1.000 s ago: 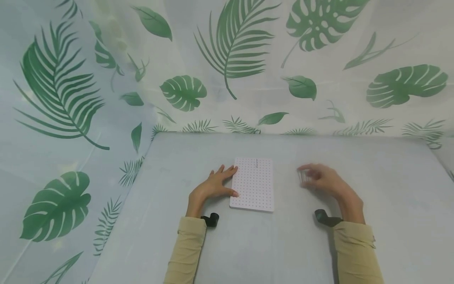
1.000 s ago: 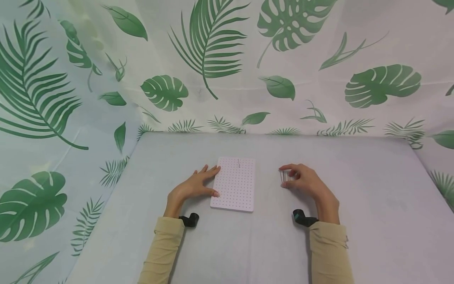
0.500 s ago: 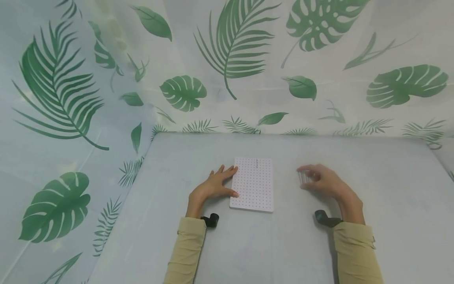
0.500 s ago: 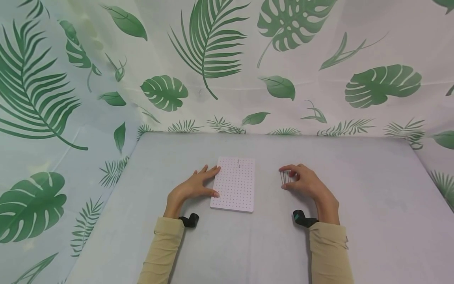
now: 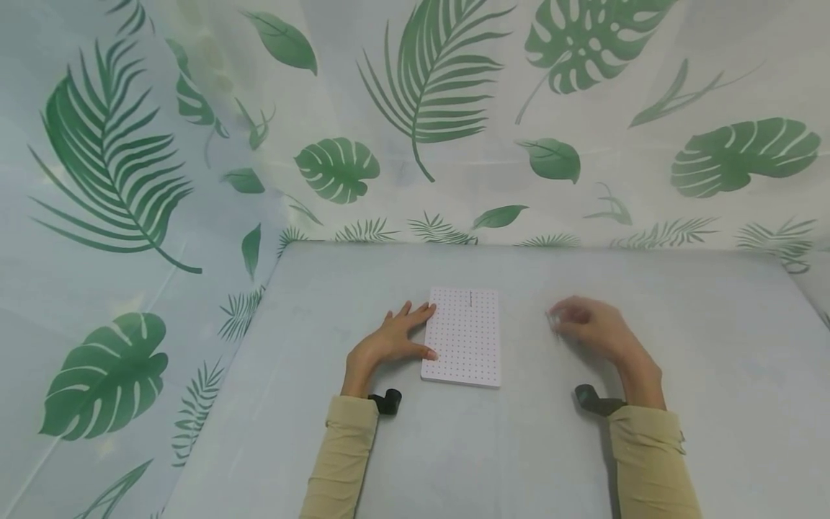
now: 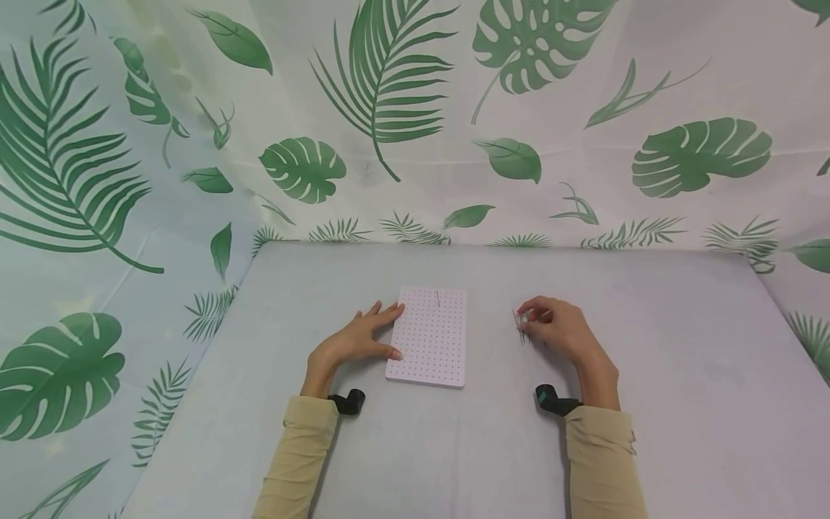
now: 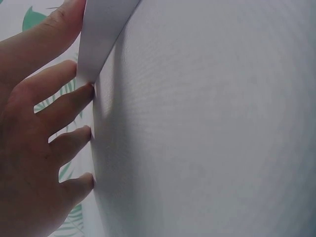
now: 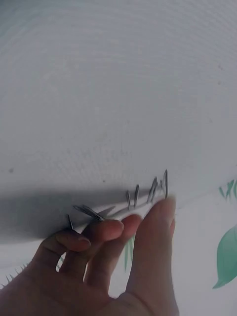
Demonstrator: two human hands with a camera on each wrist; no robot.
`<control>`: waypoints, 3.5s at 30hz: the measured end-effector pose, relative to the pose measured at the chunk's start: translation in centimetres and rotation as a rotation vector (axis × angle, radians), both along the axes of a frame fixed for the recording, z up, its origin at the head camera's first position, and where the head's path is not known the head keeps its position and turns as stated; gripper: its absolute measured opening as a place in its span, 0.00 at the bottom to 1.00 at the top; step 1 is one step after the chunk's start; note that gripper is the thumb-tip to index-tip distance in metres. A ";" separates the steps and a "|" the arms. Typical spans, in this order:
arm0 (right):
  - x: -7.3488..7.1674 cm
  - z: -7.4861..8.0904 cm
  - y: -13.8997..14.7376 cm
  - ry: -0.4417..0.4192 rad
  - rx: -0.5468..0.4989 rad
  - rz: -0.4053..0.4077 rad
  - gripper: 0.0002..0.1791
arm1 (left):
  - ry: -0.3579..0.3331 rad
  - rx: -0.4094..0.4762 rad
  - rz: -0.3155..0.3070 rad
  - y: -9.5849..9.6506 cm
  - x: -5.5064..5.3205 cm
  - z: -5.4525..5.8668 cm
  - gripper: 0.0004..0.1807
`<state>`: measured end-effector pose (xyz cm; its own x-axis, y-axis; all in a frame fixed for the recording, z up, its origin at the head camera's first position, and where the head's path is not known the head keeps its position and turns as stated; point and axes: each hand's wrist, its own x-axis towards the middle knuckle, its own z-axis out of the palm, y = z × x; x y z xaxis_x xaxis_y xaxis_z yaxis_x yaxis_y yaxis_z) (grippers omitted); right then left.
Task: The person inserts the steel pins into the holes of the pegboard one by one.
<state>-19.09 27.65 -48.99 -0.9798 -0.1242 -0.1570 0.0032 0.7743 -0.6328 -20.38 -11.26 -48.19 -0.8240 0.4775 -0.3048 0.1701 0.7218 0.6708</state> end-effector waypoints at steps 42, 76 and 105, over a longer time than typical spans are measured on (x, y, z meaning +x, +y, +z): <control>-0.2 1.1 -2.7 0.153 -0.173 -0.130 0.17 | 0.011 -0.028 -0.001 0.2 0.2 0.0 0.53; -1.4 1.4 -7.0 0.295 -0.361 -0.059 0.08 | 0.011 -0.010 0.007 0.3 0.3 0.1 0.53; -3.3 1.2 -10.9 0.265 -0.388 -0.006 0.06 | 0.025 -0.003 -0.002 0.3 0.4 0.1 0.52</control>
<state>-22.41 16.76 -47.79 -0.9807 -0.1184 0.1555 -0.1937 0.4807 -0.8552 -20.01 -10.93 -48.07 -0.8307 0.4781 -0.2852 0.1884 0.7235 0.6641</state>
